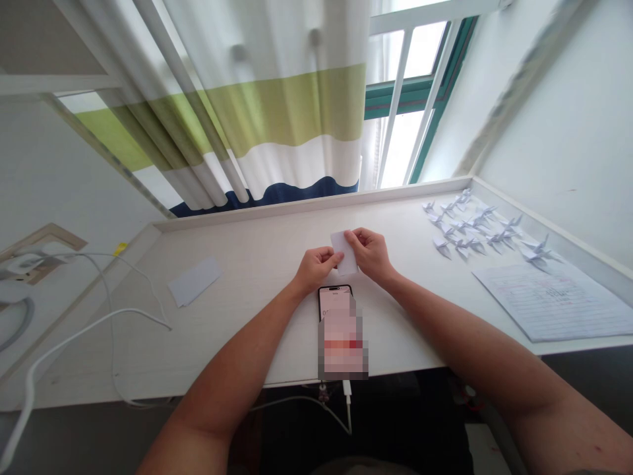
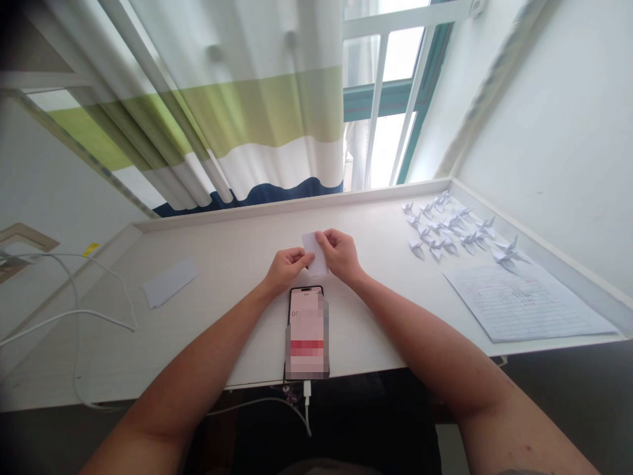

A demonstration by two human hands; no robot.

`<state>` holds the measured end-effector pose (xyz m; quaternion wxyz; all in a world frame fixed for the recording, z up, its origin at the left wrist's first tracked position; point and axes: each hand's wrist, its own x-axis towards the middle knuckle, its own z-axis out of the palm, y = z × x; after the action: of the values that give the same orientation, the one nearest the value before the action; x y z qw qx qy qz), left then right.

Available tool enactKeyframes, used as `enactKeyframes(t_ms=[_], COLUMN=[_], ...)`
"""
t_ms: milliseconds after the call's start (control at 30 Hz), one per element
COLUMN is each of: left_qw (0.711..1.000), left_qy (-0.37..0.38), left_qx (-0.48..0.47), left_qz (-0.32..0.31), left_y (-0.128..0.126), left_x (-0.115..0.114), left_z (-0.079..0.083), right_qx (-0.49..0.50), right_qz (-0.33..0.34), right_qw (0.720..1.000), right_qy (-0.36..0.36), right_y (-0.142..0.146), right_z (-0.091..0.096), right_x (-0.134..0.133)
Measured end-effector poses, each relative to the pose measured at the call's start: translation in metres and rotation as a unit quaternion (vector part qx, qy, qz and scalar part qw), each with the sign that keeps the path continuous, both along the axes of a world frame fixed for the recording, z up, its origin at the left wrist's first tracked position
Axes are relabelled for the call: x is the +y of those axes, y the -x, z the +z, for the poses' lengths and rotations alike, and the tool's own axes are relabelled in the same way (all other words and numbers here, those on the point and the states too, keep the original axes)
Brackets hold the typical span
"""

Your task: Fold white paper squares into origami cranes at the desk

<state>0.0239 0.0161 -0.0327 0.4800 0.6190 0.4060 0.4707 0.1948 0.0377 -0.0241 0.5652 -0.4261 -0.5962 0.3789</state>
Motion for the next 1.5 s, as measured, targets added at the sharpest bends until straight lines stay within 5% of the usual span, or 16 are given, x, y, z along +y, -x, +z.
enactKeyframes(t_ms=[500,767,1500], left_qw=[0.999,0.997,0.994], left_qy=[-0.028,-0.038,-0.048], left_qx=[0.025,0.017,-0.041], left_qz=[0.001,0.062,0.086], left_y=[-0.002,0.002,0.008], left_x=[-0.001,0.003,0.010], left_z=[0.005,0.003,-0.001], right_qx=[0.017,-0.009,-0.026], right_qz=[-0.003,0.065,0.126], right_qw=[1.000,0.998,0.991], right_qy=[-0.015,0.022,0.046], right_y=[-0.001,0.002,0.000], right_z=[0.004,-0.006,-0.006], right_x=[0.001,0.002,0.002])
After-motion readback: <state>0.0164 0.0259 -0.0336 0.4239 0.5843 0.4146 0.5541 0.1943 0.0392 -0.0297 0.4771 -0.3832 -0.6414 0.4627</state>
